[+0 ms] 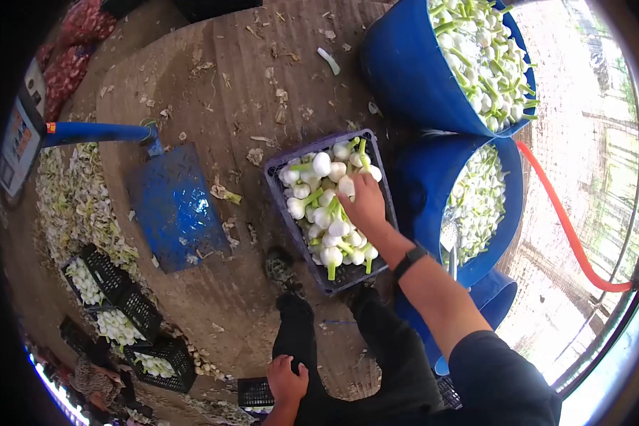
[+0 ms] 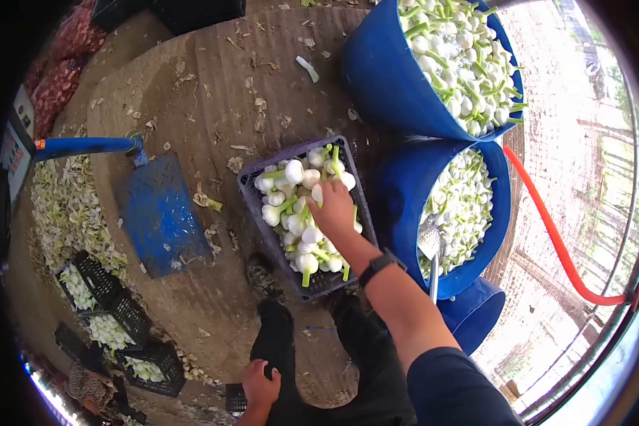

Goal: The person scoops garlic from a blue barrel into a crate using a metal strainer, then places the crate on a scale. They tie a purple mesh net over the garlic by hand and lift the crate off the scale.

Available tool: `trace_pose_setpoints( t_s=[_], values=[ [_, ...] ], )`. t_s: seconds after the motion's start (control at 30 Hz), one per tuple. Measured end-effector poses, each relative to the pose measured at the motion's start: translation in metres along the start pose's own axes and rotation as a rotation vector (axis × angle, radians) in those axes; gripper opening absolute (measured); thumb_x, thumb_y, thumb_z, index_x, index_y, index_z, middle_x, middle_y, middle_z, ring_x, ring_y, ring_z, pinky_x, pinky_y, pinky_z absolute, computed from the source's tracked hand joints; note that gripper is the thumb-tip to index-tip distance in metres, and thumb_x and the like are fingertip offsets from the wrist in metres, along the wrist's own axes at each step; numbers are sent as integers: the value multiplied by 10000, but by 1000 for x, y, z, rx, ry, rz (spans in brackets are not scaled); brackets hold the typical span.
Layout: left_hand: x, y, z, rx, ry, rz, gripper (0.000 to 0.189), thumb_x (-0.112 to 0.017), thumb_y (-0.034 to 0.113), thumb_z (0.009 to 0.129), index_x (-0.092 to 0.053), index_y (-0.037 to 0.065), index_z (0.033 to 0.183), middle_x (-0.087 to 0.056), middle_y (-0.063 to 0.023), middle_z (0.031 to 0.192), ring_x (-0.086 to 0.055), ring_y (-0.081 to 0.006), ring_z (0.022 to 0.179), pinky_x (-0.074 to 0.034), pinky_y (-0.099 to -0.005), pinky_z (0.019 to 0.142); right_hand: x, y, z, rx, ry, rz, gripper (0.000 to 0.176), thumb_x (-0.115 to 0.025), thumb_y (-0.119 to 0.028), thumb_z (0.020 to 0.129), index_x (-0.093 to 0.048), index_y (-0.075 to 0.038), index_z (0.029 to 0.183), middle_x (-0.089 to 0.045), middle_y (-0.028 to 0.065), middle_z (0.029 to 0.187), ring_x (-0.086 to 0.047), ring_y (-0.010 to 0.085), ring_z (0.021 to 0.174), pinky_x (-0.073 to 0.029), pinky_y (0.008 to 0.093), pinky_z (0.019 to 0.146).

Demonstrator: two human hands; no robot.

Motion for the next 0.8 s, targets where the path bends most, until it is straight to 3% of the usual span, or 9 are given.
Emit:
trace_pose_setpoints(
  t_s=[0.07,0.13,0.27,0.4,0.53,0.6,0.67,0.73,0.8],
  values=[
    [-3,-4,1,-11,22,-27,331,-691,231,756,-648,16,1003,-610,-145,1094,-571,-348,1046,-468,-465,900,-4,-3,-37,-174,-150,-5,590,-759,-330,765,-533,-27,1219,-576,196,1064,-602,391,976,-503,472,813],
    [-2,-2,3,-12,19,-26,330,-690,232,756,-648,14,1001,-611,-145,1093,-571,-348,1041,-468,-464,900,-18,-14,-70,-150,-349,-75,616,-747,-324,780,-491,-24,1252,-575,212,1044,-617,406,917,-510,490,781],
    [0,-3,5,-26,18,-12,329,-688,229,758,-647,6,996,-614,-148,1084,-574,-350,1028,-468,-468,898,-65,-4,-78,-214,-267,119,619,-731,-261,794,-453,-19,1291,-579,248,1083,-614,424,938,-502,487,820],
    [-1,1,6,-2,12,8,324,-689,224,754,-648,1,986,-618,-153,1067,-580,-357,1019,-473,-467,890,-35,-20,-30,-202,-205,326,587,-711,-228,804,-455,-25,1291,-591,235,1145,-603,434,983,-491,486,836],
    [4,0,8,-13,33,-13,317,-688,218,753,-646,2,982,-618,-156,1063,-578,-362,1020,-479,-463,879,-44,-2,-11,-159,-246,167,441,-691,-230,818,-531,-54,1189,-610,193,1053,-612,398,959,-493,473,807],
    [3,0,6,-8,32,-14,317,-688,216,754,-646,2,983,-618,-156,1063,-577,-362,1020,-481,-462,874,-35,8,-19,-203,8,288,390,-680,-276,828,-563,-54,1127,-613,178,997,-616,385,942,-494,471,798],
    [4,1,7,-12,41,-18,320,-687,215,755,-647,4,992,-618,-154,1064,-577,-359,1024,-479,-464,879,-30,6,-35,-259,-24,232,376,-672,-303,831,-580,-51,1095,-629,180,1014,-623,383,948,-496,467,805],
    [5,3,8,-3,33,-22,322,-687,215,755,-647,5,996,-618,-154,1065,-578,-358,1023,-477,-463,884,-38,-2,-45,-272,-336,87,375,-680,-299,825,-574,-39,1074,-639,199,1044,-628,390,950,-496,466,805],
    [4,1,9,13,27,-18,324,-687,215,755,-648,6,999,-618,-153,1065,-578,-357,1023,-475,-462,889,-49,-6,-40,-300,-322,135,358,-673,-264,827,-569,-26,1074,-654,215,1028,-642,385,935,-500,464,797]
  ],
)
Point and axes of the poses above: each hand's wrist, its own z-axis towards the middle knuckle, its own x-axis out of the back of the hand, y = z × x, the point moved 2 cm from there along z, towards the middle knuckle
